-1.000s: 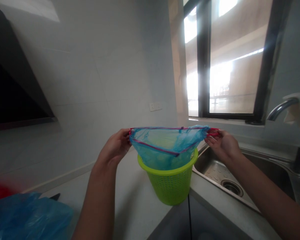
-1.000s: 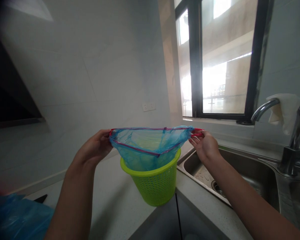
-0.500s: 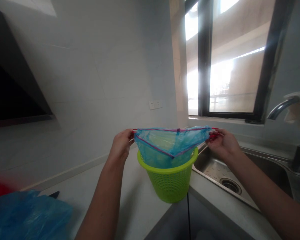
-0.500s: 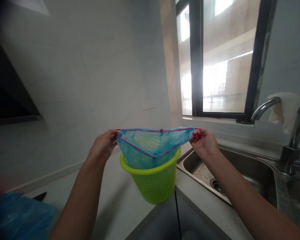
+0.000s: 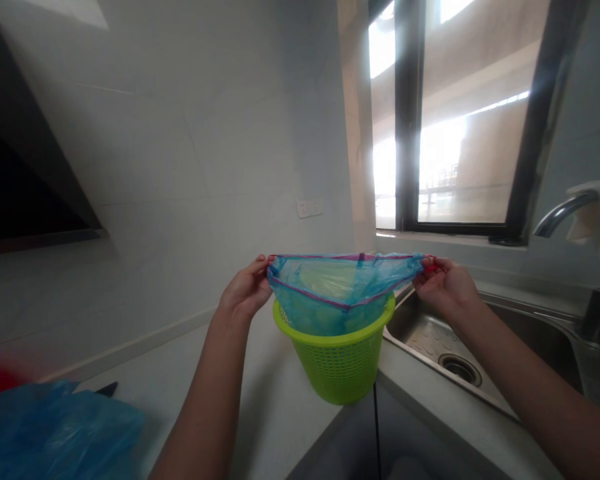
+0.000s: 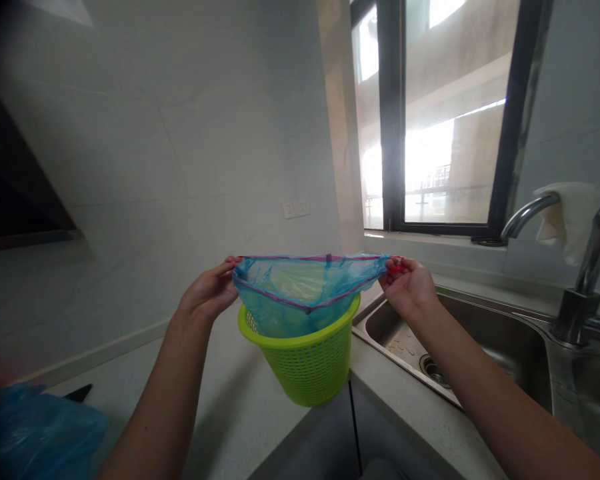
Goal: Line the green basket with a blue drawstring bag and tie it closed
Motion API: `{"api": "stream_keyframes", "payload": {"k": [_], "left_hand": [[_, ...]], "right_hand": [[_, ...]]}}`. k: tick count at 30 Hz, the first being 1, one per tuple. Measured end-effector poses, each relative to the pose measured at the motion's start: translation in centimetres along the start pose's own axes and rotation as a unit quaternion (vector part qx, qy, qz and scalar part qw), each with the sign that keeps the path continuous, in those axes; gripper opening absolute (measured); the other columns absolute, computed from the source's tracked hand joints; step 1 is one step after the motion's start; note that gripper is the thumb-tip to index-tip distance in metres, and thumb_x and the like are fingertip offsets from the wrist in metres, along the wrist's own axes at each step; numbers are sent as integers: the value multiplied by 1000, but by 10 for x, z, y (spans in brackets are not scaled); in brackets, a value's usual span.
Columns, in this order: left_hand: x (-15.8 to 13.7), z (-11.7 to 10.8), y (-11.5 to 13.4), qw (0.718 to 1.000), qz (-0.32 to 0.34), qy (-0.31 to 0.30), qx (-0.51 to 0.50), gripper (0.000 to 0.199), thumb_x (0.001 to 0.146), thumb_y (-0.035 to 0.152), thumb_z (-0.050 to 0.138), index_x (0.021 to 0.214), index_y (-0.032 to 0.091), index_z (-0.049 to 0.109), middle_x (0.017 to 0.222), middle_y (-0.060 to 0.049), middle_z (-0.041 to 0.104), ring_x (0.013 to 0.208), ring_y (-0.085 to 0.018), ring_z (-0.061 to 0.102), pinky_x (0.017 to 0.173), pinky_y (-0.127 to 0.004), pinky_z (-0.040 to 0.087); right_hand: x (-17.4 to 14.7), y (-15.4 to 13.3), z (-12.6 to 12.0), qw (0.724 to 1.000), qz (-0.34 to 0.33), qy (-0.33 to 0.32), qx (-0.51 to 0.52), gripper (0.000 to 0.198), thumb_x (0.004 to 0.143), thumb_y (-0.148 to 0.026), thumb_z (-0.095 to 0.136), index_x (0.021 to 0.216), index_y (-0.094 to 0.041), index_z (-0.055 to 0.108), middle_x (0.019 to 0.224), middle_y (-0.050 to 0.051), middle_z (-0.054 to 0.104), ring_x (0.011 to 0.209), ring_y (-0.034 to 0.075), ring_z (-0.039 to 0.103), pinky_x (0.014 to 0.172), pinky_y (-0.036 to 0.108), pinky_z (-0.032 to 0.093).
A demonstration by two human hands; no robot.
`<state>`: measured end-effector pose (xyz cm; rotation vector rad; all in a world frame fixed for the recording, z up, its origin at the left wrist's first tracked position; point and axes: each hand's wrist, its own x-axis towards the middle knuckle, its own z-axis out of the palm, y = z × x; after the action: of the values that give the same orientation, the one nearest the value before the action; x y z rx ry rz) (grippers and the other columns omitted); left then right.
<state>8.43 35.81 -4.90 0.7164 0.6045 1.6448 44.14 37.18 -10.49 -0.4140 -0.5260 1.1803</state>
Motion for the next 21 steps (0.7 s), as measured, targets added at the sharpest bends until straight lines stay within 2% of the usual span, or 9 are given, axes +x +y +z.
{"api": "stream_keyframes", "payload": {"k": [4, 7, 10, 13, 15, 21], "left_hand": [[1, 2, -4, 998, 12, -21, -50, 29, 73, -13, 48, 69, 16, 51, 73, -3, 64, 66, -6, 64, 68, -13, 54], [0, 3, -4, 998, 35, -7, -52, 31, 70, -14, 47, 72, 16, 53, 80, -4, 68, 74, -9, 67, 74, -17, 56], [-4, 6, -4, 999, 40, -2, -27, 24, 73, -8, 51, 79, 15, 59, 88, -8, 70, 80, -13, 68, 75, -23, 57], [-7, 7, -6, 999, 33, -2, 12, 12, 76, 2, 59, 80, 13, 60, 86, -10, 69, 78, -17, 68, 72, -26, 57], [-7, 6, -9, 998, 47, -9, 52, 10, 75, 5, 64, 79, 14, 61, 81, -8, 68, 75, -15, 67, 69, -24, 55], [0, -1, -20, 973, 94, -13, 212, 35, 56, 4, 76, 85, 15, 60, 68, -1, 65, 60, -12, 61, 56, -19, 44]], "right_hand": [[-9, -1, 8, 996, 73, 60, 5, 18, 82, -13, 41, 81, -17, 58, 66, 6, 69, 54, 15, 65, 46, 23, 52], [-12, -1, 11, 994, 96, 52, -15, 23, 84, -16, 40, 85, -14, 63, 76, 13, 74, 59, 18, 69, 47, 25, 53], [-12, 0, 11, 994, 105, 27, -25, 26, 86, -17, 40, 88, -12, 65, 80, 16, 76, 63, 19, 71, 49, 25, 55], [-13, 2, 10, 994, 104, 12, -28, 28, 89, -18, 39, 87, -11, 66, 79, 16, 76, 61, 18, 70, 49, 25, 55], [-14, 2, 10, 994, 102, 9, -30, 29, 90, -18, 38, 86, -11, 67, 78, 15, 76, 60, 18, 70, 49, 25, 55], [-15, 3, 12, 994, 98, 21, -45, 30, 89, -18, 38, 83, -11, 66, 74, 14, 75, 56, 17, 68, 48, 25, 54]]}}
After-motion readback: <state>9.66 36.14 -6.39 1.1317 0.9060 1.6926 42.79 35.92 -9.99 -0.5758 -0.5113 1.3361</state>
